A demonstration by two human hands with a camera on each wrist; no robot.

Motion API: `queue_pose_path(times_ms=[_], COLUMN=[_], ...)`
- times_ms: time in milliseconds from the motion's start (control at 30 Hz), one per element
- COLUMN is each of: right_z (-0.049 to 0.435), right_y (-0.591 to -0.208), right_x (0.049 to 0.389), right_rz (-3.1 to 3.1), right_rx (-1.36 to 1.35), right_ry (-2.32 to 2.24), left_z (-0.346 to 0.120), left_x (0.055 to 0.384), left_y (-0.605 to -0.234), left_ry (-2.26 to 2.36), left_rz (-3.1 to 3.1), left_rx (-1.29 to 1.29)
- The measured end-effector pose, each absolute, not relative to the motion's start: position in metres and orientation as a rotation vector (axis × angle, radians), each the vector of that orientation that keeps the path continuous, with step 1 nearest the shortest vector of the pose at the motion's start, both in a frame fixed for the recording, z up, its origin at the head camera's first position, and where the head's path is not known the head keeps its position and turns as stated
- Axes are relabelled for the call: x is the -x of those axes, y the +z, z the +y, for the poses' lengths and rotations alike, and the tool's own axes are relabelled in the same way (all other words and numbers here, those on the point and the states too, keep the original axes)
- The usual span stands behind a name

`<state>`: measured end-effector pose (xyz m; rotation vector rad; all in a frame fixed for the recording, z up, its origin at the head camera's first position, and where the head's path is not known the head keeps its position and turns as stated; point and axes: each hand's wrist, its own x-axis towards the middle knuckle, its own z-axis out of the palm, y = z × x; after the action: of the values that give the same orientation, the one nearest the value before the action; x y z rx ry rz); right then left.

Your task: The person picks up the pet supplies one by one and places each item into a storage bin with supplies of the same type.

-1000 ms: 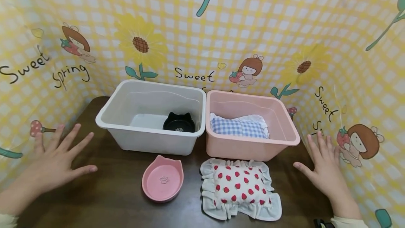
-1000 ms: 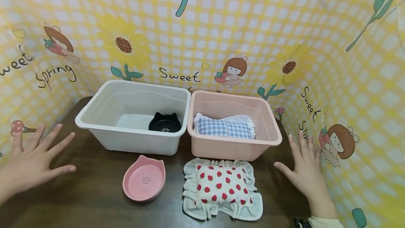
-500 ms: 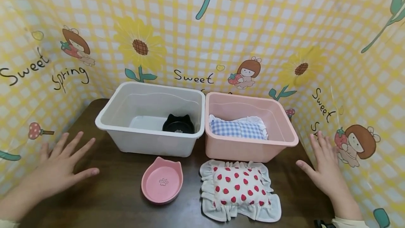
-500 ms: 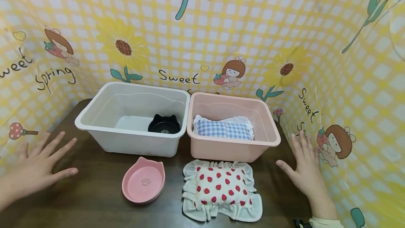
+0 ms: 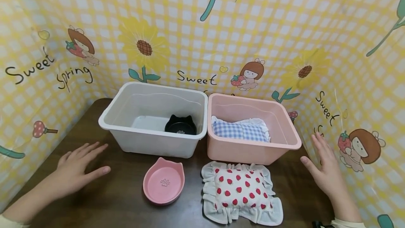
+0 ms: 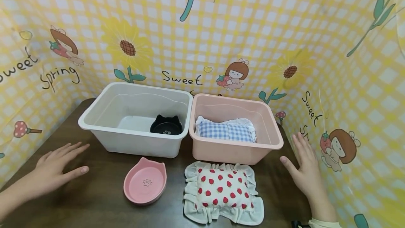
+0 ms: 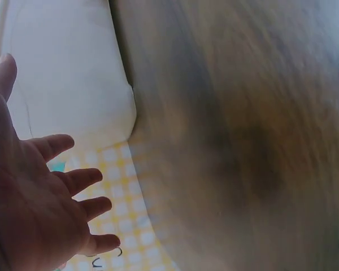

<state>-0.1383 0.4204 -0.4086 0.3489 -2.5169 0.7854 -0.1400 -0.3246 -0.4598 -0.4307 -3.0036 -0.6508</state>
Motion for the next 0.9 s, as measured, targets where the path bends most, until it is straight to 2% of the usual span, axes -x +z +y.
queue_pose_path(times_ms=[267, 900], right_z=[0.416, 0.403], right_y=[-0.409, -0.413], right_x=[0.138, 0.151], right_rz=[-2.472, -2.369], right_rx=[-0.242, -0.245], right_ry=[0.827, 0.974], left_z=[-0.306, -0.256], left_x=[0.137, 0.148], left_y=[-0.456, -0.467], left_ry=[-0.827, -1.093], left_rz=[-2.982, -2.899], left_rx=[0.444, 0.487])
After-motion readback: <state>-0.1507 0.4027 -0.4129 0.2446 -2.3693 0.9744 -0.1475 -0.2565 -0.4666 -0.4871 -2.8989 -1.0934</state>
